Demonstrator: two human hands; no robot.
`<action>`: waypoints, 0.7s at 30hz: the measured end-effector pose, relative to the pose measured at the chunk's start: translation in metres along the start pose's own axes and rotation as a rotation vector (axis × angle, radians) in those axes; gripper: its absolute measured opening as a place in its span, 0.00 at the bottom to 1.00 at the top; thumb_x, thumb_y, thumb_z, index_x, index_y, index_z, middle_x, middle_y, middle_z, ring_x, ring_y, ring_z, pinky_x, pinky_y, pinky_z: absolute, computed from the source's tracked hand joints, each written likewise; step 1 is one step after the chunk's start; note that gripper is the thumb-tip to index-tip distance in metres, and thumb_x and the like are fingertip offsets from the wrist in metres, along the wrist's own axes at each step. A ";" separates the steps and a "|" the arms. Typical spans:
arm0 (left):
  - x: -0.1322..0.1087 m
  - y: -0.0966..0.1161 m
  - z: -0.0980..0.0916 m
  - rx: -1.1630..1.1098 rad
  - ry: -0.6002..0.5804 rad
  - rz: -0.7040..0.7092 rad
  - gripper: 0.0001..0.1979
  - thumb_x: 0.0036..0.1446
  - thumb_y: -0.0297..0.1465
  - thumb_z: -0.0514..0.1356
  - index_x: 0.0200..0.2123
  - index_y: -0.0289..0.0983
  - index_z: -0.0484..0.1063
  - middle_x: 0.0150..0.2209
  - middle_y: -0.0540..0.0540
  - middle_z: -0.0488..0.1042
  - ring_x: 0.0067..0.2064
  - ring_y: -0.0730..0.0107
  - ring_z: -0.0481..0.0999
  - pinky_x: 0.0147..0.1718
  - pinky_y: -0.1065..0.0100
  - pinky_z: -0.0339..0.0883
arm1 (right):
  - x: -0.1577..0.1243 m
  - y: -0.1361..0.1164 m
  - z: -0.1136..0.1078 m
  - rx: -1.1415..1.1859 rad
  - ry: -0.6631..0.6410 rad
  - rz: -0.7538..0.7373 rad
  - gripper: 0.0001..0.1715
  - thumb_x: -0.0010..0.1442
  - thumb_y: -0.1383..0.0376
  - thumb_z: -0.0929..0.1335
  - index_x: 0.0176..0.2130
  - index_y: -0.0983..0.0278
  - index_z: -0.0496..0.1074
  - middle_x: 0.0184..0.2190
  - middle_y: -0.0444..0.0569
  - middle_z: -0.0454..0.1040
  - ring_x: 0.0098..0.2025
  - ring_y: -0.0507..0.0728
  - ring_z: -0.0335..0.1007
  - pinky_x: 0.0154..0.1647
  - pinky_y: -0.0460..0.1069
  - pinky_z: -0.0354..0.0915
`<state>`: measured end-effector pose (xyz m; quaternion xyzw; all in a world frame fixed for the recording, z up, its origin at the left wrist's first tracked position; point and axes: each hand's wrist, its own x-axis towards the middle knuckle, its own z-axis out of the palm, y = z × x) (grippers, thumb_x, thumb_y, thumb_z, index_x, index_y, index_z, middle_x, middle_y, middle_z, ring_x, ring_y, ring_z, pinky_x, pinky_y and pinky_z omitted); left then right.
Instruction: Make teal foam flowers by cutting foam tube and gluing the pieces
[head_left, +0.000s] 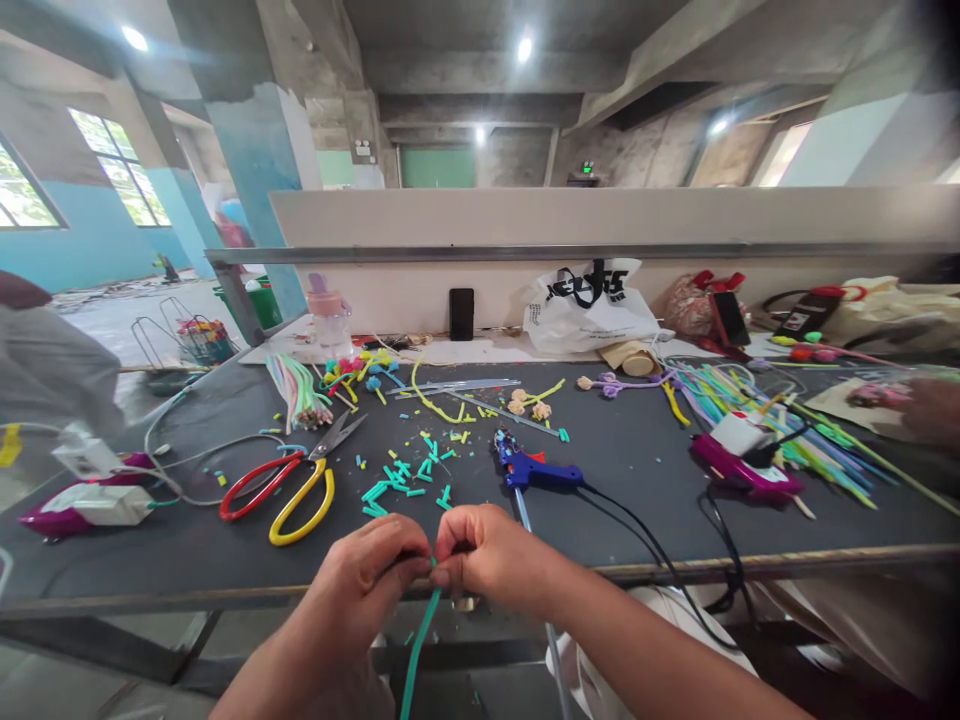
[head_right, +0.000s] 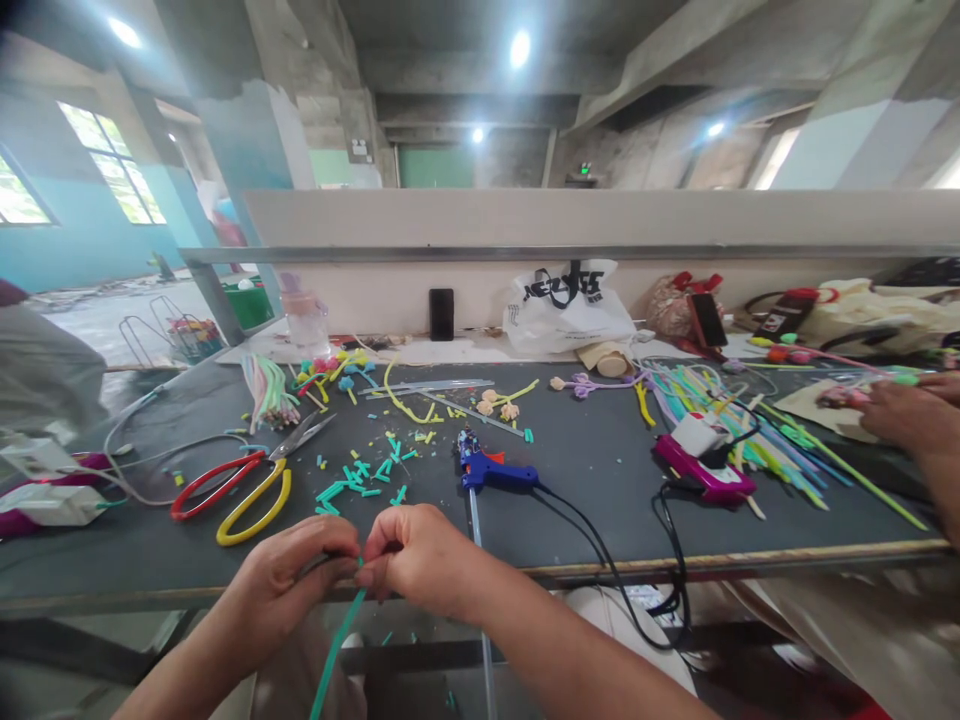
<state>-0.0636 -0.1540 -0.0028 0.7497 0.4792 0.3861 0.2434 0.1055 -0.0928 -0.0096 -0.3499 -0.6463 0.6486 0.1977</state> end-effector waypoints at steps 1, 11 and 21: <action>0.000 -0.001 -0.001 0.000 -0.030 0.010 0.08 0.57 0.27 0.54 0.27 0.36 0.70 0.28 0.48 0.72 0.31 0.71 0.70 0.32 0.73 0.63 | 0.000 0.001 0.000 0.010 -0.009 0.002 0.10 0.40 0.67 0.72 0.22 0.65 0.66 0.15 0.37 0.66 0.18 0.46 0.59 0.19 0.42 0.53; -0.003 -0.012 0.009 -0.205 -0.041 -0.143 0.04 0.53 0.26 0.56 0.28 0.36 0.69 0.26 0.51 0.70 0.29 0.73 0.68 0.29 0.74 0.62 | -0.002 -0.009 -0.006 0.088 -0.030 -0.049 0.17 0.41 0.65 0.73 0.27 0.64 0.62 0.20 0.37 0.67 0.22 0.46 0.61 0.23 0.42 0.56; -0.010 -0.007 0.012 0.096 0.128 0.020 0.07 0.55 0.26 0.56 0.33 0.40 0.75 0.30 0.51 0.78 0.31 0.74 0.75 0.31 0.77 0.66 | 0.005 0.003 -0.003 0.177 -0.040 -0.163 0.26 0.43 0.62 0.74 0.34 0.61 0.55 0.20 0.35 0.67 0.19 0.45 0.57 0.21 0.41 0.53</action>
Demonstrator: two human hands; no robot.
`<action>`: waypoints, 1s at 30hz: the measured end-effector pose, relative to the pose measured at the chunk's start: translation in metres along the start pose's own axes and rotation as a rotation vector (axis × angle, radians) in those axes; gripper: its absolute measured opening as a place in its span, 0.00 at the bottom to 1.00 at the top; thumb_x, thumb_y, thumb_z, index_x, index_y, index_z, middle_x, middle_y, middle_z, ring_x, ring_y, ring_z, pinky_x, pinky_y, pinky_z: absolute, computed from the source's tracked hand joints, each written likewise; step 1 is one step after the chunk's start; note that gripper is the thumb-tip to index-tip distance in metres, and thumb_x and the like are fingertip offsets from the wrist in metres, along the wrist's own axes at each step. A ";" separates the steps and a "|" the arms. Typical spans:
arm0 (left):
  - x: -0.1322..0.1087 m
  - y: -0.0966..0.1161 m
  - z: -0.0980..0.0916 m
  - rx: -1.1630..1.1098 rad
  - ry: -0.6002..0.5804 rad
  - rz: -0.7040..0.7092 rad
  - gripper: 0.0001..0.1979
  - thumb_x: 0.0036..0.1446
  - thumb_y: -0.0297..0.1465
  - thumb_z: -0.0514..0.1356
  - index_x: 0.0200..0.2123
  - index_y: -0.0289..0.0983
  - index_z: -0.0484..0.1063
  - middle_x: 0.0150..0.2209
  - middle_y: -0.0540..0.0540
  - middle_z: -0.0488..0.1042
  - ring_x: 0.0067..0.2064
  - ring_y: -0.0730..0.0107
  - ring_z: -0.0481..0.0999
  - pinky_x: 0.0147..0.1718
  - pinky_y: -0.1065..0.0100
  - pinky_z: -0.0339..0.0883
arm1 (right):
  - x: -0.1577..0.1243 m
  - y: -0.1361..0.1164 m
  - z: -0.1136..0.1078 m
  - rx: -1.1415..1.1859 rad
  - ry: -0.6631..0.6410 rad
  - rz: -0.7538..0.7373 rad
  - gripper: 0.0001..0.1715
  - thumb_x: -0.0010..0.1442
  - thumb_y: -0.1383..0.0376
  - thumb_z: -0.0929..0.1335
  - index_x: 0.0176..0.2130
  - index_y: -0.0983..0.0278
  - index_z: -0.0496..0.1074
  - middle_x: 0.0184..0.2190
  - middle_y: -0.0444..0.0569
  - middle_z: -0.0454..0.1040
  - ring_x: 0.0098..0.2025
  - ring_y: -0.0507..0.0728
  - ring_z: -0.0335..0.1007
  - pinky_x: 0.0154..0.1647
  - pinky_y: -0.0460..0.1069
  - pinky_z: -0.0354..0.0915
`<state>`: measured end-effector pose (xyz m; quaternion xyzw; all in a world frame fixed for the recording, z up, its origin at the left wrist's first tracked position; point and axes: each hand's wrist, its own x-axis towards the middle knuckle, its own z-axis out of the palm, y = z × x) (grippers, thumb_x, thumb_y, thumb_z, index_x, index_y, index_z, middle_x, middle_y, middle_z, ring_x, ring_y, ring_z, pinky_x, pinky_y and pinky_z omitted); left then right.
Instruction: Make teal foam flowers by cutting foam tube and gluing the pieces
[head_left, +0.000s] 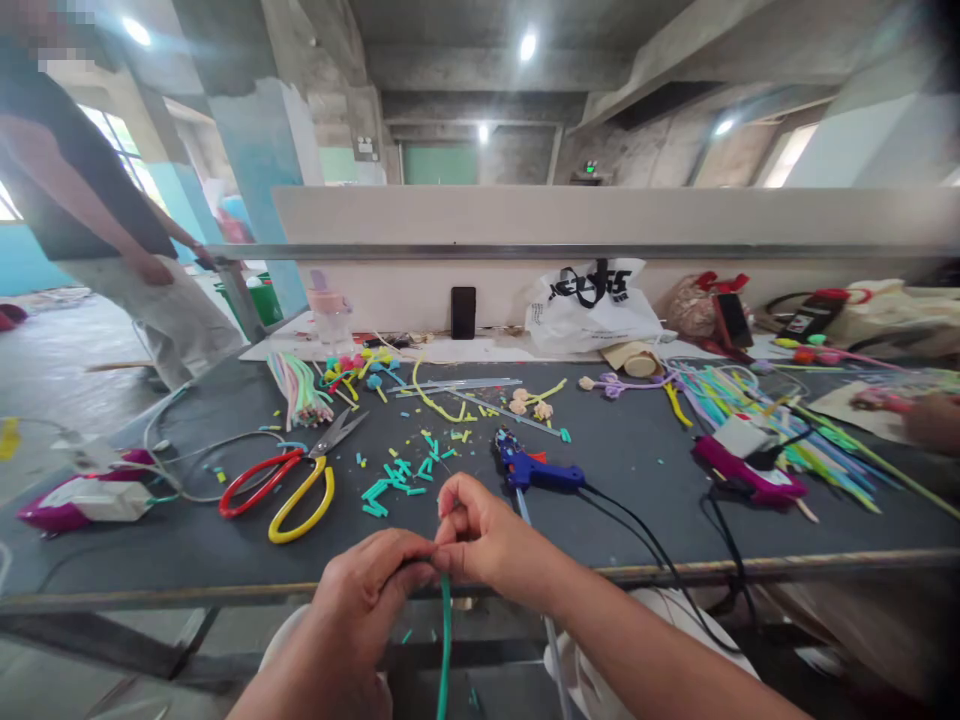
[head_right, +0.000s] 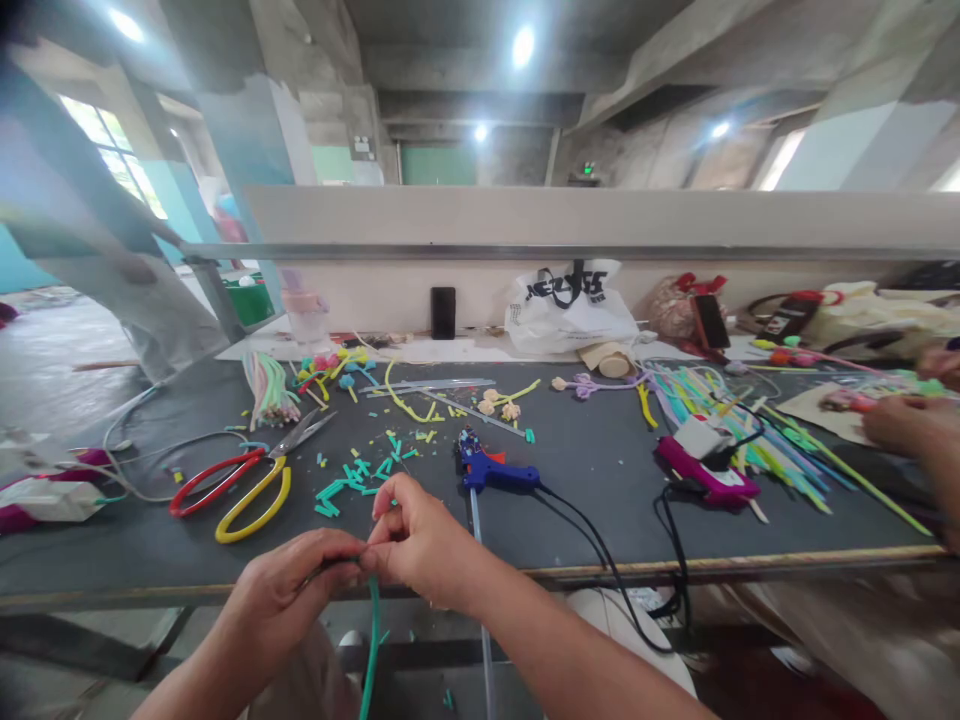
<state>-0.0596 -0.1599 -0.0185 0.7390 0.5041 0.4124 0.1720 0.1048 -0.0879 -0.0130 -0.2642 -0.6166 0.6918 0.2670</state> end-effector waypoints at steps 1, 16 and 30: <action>-0.001 -0.001 0.002 0.026 0.024 0.012 0.07 0.56 0.26 0.56 0.33 0.40 0.74 0.29 0.52 0.78 0.30 0.75 0.75 0.30 0.78 0.66 | 0.001 0.002 0.000 0.022 0.004 -0.005 0.27 0.43 0.61 0.74 0.34 0.61 0.55 0.19 0.34 0.67 0.19 0.45 0.57 0.20 0.41 0.54; -0.005 0.001 0.007 0.261 0.136 0.078 0.09 0.59 0.24 0.50 0.28 0.38 0.65 0.24 0.52 0.70 0.27 0.75 0.71 0.28 0.75 0.65 | 0.003 0.002 0.004 0.118 -0.020 0.074 0.32 0.40 0.53 0.76 0.37 0.62 0.58 0.20 0.37 0.71 0.22 0.49 0.66 0.27 0.45 0.61; 0.000 -0.002 0.016 -0.162 0.222 -0.167 0.04 0.55 0.30 0.57 0.32 0.38 0.72 0.28 0.48 0.74 0.30 0.71 0.73 0.30 0.72 0.67 | -0.003 -0.006 0.014 -0.025 0.151 0.115 0.22 0.37 0.52 0.76 0.22 0.66 0.70 0.16 0.39 0.66 0.17 0.48 0.63 0.20 0.43 0.59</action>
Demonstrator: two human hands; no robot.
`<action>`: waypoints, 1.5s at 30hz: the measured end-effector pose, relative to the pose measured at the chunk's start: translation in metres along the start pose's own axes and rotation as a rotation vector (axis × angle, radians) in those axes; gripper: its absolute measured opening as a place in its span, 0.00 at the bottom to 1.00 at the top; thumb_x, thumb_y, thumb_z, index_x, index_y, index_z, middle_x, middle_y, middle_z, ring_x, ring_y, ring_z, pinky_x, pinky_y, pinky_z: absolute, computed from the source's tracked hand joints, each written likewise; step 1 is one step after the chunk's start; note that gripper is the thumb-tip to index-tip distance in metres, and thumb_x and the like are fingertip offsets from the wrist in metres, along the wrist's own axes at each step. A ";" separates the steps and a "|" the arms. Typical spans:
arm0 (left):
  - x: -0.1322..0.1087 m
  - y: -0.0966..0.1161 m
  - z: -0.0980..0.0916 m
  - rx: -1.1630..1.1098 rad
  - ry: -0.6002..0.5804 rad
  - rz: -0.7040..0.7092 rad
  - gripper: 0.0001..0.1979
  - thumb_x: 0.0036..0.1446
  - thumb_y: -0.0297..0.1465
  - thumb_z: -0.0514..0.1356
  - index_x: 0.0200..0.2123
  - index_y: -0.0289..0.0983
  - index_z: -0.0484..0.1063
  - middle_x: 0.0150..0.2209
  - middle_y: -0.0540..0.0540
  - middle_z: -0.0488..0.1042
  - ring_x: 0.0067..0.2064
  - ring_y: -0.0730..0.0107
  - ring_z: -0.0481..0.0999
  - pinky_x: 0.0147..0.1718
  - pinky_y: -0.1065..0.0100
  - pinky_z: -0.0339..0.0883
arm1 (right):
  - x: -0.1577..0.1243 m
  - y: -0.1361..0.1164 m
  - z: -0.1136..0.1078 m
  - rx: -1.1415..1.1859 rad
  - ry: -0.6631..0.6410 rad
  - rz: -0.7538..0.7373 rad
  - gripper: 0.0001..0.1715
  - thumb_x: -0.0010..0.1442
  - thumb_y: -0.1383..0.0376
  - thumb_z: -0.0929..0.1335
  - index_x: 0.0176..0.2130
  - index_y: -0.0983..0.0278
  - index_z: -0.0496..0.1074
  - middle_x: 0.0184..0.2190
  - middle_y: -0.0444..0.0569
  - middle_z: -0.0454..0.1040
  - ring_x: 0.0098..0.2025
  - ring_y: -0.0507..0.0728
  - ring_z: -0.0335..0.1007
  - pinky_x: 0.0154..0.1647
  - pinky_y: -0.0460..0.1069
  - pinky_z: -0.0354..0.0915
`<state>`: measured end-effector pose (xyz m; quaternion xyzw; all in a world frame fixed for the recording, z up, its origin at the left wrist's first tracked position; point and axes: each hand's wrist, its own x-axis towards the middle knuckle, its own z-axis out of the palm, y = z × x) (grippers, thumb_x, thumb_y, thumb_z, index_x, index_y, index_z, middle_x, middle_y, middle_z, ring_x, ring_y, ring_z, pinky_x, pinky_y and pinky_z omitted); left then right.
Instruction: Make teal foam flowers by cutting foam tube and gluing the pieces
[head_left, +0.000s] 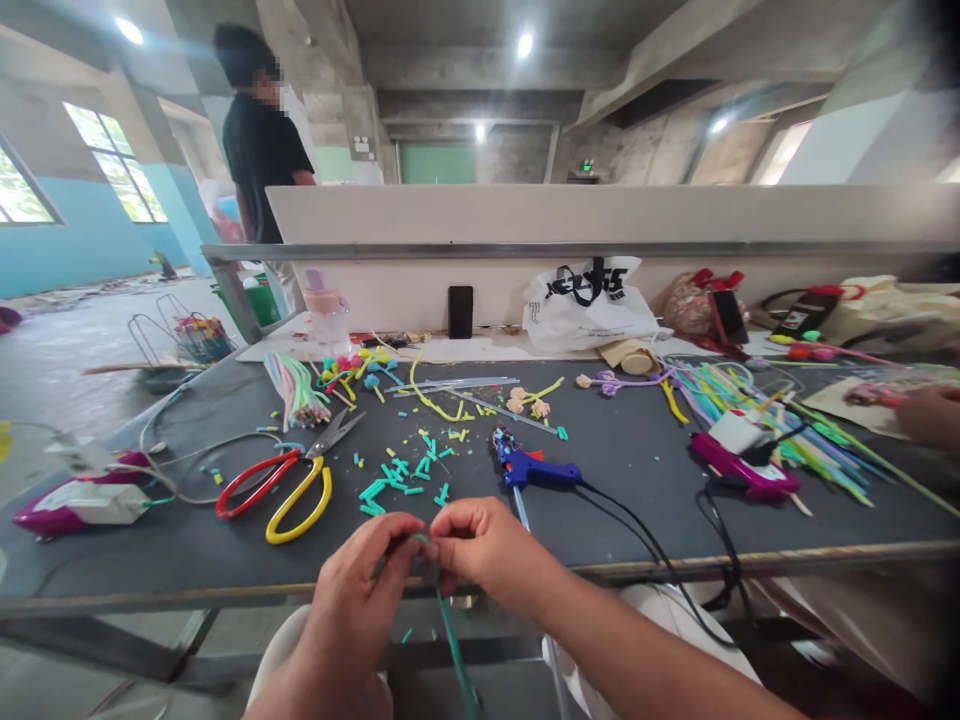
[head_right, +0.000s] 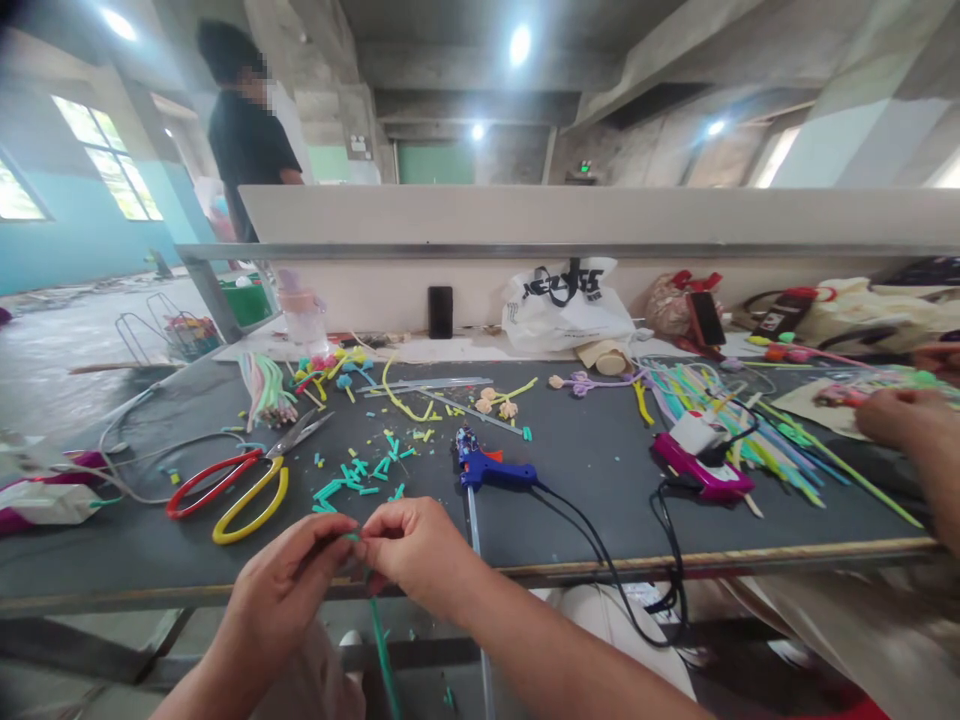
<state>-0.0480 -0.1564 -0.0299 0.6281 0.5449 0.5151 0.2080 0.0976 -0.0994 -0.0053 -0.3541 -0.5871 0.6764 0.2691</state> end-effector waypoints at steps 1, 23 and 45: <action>-0.003 0.001 0.005 -0.150 0.012 -0.128 0.06 0.54 0.33 0.58 0.35 0.38 0.71 0.29 0.48 0.74 0.30 0.70 0.73 0.30 0.71 0.67 | -0.001 -0.002 0.001 0.040 -0.003 -0.005 0.22 0.37 0.52 0.75 0.22 0.67 0.70 0.16 0.40 0.67 0.18 0.48 0.64 0.21 0.44 0.60; -0.002 0.006 -0.023 0.490 -0.266 0.160 0.07 0.58 0.31 0.55 0.33 0.40 0.72 0.30 0.49 0.74 0.31 0.70 0.74 0.30 0.72 0.64 | -0.002 0.001 -0.006 -0.640 0.027 -0.128 0.05 0.48 0.68 0.67 0.23 0.66 0.72 0.17 0.39 0.62 0.22 0.48 0.56 0.21 0.43 0.50; -0.005 -0.005 -0.017 0.364 -0.267 0.194 0.10 0.58 0.26 0.53 0.34 0.38 0.75 0.27 0.48 0.74 0.29 0.72 0.74 0.29 0.73 0.65 | 0.003 0.012 -0.005 -0.450 0.003 0.120 0.07 0.48 0.65 0.67 0.23 0.65 0.71 0.14 0.40 0.66 0.15 0.46 0.56 0.15 0.41 0.51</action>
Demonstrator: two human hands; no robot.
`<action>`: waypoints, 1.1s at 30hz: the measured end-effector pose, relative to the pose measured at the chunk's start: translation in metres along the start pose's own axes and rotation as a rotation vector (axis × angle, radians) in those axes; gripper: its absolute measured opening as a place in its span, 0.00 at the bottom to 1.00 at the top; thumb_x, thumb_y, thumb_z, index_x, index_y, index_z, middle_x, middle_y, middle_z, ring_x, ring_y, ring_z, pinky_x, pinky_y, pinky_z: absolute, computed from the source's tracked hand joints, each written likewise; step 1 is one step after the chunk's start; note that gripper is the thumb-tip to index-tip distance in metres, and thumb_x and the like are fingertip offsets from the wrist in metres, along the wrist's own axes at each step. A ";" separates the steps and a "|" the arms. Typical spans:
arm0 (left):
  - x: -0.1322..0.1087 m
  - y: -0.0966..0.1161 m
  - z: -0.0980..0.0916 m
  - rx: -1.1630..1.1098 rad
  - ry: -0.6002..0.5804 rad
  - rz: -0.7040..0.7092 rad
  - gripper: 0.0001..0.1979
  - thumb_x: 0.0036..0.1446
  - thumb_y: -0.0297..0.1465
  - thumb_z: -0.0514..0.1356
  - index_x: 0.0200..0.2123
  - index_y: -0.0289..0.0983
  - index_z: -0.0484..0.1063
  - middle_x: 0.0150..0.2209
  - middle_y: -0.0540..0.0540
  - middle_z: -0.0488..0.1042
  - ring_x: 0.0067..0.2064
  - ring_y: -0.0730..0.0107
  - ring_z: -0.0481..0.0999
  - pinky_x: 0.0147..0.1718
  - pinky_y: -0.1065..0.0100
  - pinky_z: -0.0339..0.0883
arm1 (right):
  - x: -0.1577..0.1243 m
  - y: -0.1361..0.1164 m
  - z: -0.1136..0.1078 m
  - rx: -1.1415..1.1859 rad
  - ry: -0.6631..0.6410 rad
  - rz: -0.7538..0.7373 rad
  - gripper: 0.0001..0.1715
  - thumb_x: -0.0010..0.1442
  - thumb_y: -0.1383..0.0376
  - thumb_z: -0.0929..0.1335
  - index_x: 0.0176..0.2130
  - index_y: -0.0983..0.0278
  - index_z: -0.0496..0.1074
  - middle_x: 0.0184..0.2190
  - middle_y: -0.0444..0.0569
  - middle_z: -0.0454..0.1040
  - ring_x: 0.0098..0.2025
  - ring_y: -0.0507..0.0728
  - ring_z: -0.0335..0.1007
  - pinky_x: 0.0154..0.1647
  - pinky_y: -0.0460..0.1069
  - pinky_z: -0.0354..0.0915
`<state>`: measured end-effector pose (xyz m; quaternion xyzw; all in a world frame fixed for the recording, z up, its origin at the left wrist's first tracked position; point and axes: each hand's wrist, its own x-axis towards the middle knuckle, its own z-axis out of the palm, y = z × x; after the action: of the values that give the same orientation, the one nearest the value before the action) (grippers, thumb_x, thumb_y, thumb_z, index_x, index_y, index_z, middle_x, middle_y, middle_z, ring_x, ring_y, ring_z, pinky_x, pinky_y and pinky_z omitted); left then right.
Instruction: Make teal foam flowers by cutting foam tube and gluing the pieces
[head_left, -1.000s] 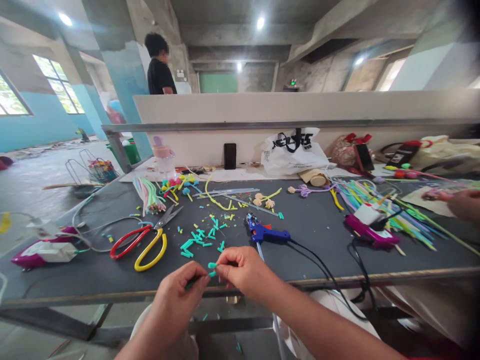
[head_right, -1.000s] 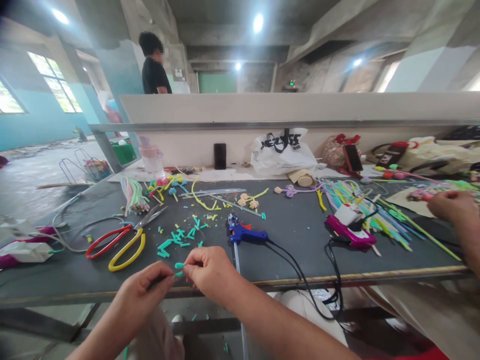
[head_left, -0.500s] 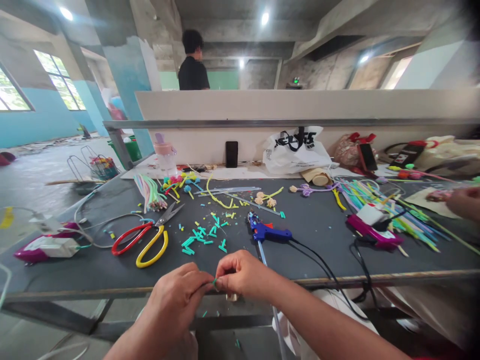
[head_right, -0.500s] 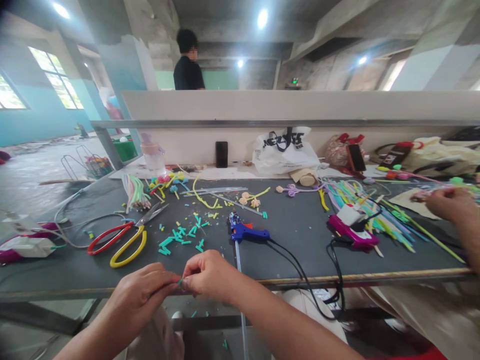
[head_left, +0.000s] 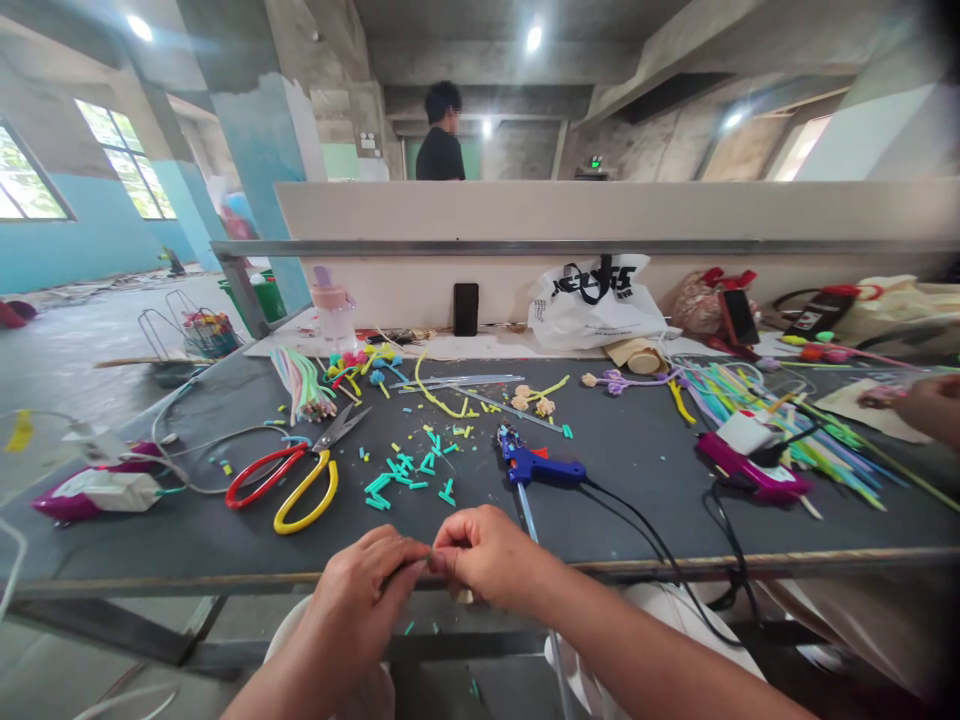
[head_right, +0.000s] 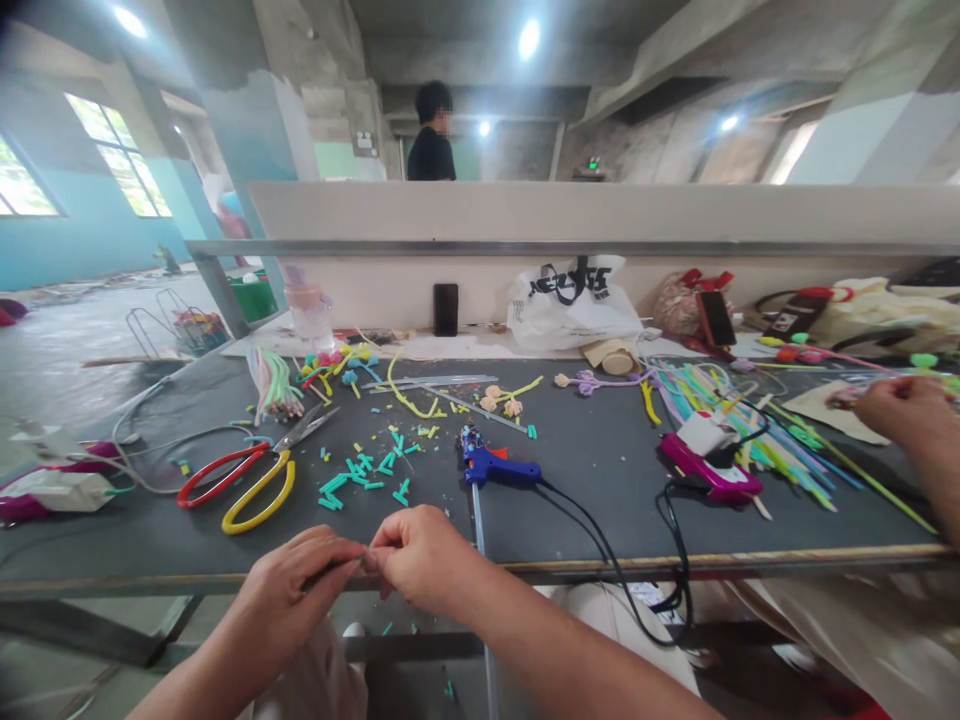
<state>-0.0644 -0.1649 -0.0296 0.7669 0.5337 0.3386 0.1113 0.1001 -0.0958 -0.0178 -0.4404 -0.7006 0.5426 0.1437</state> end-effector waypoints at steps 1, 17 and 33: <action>0.000 -0.001 -0.003 -0.001 -0.013 -0.003 0.09 0.58 0.26 0.53 0.36 0.38 0.75 0.29 0.48 0.74 0.31 0.72 0.74 0.30 0.74 0.65 | 0.000 0.000 0.000 -0.036 0.027 -0.024 0.07 0.49 0.65 0.67 0.23 0.65 0.71 0.15 0.40 0.67 0.16 0.47 0.57 0.16 0.41 0.51; 0.022 0.003 -0.017 -0.249 0.022 -0.143 0.08 0.52 0.26 0.57 0.22 0.36 0.71 0.21 0.51 0.71 0.25 0.73 0.70 0.24 0.75 0.63 | -0.009 -0.003 0.001 0.316 -0.181 -0.318 0.12 0.49 0.59 0.68 0.24 0.65 0.68 0.16 0.39 0.63 0.17 0.46 0.53 0.18 0.43 0.50; 0.000 0.018 -0.013 0.120 -0.163 0.012 0.12 0.58 0.25 0.49 0.22 0.39 0.61 0.23 0.50 0.70 0.26 0.72 0.70 0.25 0.72 0.58 | -0.005 0.002 0.003 -0.628 0.236 -0.726 0.09 0.53 0.69 0.64 0.22 0.63 0.62 0.21 0.42 0.63 0.26 0.52 0.57 0.28 0.46 0.51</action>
<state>-0.0598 -0.1746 -0.0102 0.8004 0.5375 0.2431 0.1061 0.1011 -0.1016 -0.0192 -0.2484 -0.9174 0.1667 0.2624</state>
